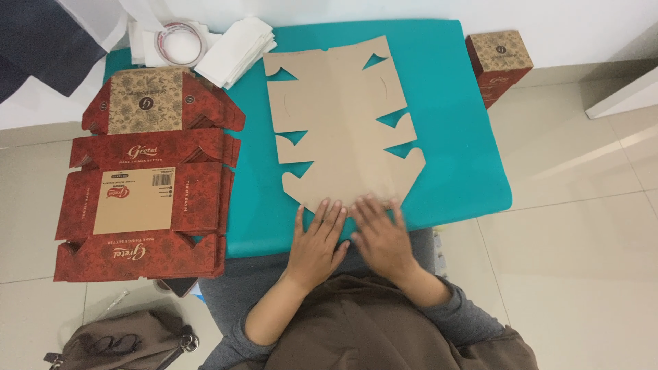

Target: The person folds a flat cardboard box blank into a rectangular box, inserts a white paper insert, and closes the lid. The person then places the finished box on a stack of similar boxes on a teal table.

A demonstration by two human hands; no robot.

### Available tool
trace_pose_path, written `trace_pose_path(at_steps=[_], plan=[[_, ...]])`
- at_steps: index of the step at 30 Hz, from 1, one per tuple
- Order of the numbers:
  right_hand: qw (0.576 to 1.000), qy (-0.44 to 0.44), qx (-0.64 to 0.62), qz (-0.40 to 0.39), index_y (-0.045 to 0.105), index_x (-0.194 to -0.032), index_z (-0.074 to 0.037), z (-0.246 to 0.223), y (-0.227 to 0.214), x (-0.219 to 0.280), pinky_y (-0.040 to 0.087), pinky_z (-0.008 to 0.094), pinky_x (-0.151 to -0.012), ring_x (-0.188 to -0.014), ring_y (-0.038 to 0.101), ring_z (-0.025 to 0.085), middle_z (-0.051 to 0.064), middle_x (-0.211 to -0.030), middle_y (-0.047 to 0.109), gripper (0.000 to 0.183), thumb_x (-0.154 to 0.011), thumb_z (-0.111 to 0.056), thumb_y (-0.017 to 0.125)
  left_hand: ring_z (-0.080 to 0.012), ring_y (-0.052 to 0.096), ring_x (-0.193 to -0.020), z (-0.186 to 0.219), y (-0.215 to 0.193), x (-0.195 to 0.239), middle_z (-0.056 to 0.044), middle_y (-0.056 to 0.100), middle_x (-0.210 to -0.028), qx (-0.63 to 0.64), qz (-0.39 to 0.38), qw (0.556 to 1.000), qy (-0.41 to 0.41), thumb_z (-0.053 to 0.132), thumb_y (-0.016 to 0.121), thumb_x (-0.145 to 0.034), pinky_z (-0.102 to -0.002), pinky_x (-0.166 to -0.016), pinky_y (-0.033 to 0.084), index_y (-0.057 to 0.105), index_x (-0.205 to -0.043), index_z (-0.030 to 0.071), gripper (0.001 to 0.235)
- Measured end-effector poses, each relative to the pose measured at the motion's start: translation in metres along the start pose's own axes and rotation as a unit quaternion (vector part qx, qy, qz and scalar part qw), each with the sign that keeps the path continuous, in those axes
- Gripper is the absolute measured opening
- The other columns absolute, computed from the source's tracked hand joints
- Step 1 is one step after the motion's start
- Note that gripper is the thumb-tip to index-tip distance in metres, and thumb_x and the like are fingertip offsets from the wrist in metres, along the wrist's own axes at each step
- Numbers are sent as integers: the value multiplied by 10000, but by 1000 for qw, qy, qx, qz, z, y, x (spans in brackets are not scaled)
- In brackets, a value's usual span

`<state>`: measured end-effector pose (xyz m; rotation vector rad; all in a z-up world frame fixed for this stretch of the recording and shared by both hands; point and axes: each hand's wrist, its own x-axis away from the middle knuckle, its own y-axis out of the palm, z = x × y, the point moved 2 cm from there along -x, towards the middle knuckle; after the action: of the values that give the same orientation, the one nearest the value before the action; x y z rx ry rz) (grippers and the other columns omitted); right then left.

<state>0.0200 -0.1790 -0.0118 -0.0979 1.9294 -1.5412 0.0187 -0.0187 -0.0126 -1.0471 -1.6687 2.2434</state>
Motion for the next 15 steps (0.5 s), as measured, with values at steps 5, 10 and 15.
trace_pose_path(at_steps=[5,10,15], plan=[[999,-31,-9,-6,372,-1395,-55,-5,9,5,190,465,-1102,-1335,331,283,149,-1426,387,556,-954,-394,373,-292,299,-1341,0,4,0,-120,372,-1442,1,-18,1000,-3,335,545,-831,-623,-1071,115,389,-1383,69,633],[999,14,-3,-44,388,-1392,-126,20,2,15,184,443,-1119,-1320,358,244,101,-1397,434,608,-918,-506,385,-290,373,-1302,-7,-4,3,-133,449,-1379,15,-5,1000,-21,365,534,-869,-630,-1068,131,413,-1369,73,592],[989,84,108,-46,437,-1365,-137,35,-16,19,64,444,-1155,-1334,358,190,65,-1378,477,591,-909,-511,396,-279,363,-1308,-14,-7,7,-109,442,-1391,7,2,999,-36,412,516,-889,-621,-1079,112,435,-1359,94,574]])
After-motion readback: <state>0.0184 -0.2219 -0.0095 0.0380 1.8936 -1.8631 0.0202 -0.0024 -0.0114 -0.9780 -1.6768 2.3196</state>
